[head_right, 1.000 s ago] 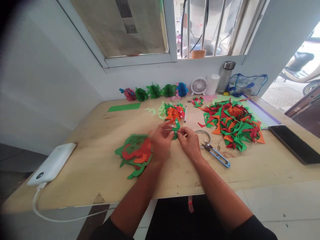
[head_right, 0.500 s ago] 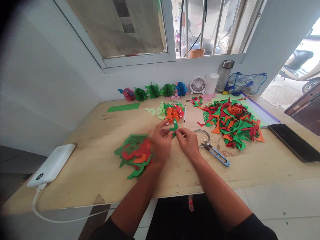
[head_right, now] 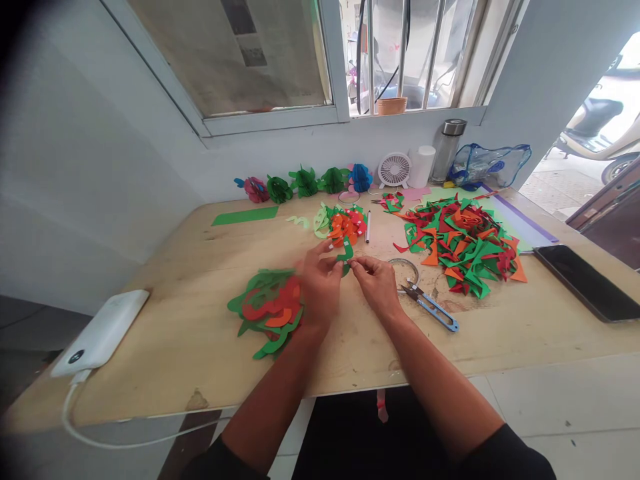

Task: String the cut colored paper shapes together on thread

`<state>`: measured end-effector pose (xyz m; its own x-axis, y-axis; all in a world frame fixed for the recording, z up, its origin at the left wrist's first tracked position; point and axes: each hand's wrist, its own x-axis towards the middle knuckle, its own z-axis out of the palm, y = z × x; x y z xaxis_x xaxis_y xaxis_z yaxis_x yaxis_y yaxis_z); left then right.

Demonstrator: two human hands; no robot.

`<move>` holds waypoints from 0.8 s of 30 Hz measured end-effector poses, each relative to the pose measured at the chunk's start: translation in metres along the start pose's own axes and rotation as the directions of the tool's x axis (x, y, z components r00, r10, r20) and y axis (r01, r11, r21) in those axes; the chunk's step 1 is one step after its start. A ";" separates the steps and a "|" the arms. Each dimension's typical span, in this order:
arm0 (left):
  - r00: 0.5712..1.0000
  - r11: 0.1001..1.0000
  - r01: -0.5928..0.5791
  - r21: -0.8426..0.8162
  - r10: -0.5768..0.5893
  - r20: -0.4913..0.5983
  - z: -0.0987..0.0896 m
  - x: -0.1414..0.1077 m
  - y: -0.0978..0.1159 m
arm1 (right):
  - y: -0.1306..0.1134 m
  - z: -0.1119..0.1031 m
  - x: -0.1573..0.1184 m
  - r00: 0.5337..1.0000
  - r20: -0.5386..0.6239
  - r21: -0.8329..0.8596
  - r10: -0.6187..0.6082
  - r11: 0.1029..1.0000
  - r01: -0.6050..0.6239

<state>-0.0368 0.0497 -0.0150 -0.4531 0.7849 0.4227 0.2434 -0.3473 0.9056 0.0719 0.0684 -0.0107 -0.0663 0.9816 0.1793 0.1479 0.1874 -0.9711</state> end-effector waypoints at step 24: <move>0.969 0.923 0.242 -0.298 -0.216 0.118 0.001 0.003 0.000 | 0.000 -0.002 0.004 1.000 0.012 0.013 -0.006 1.000 0.006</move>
<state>-0.0376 0.0527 -0.0138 -0.3908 0.8962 0.2100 -0.1410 -0.2838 0.9485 0.0735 0.0723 -0.0096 -0.0789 0.9798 0.1837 0.1343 0.1931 -0.9720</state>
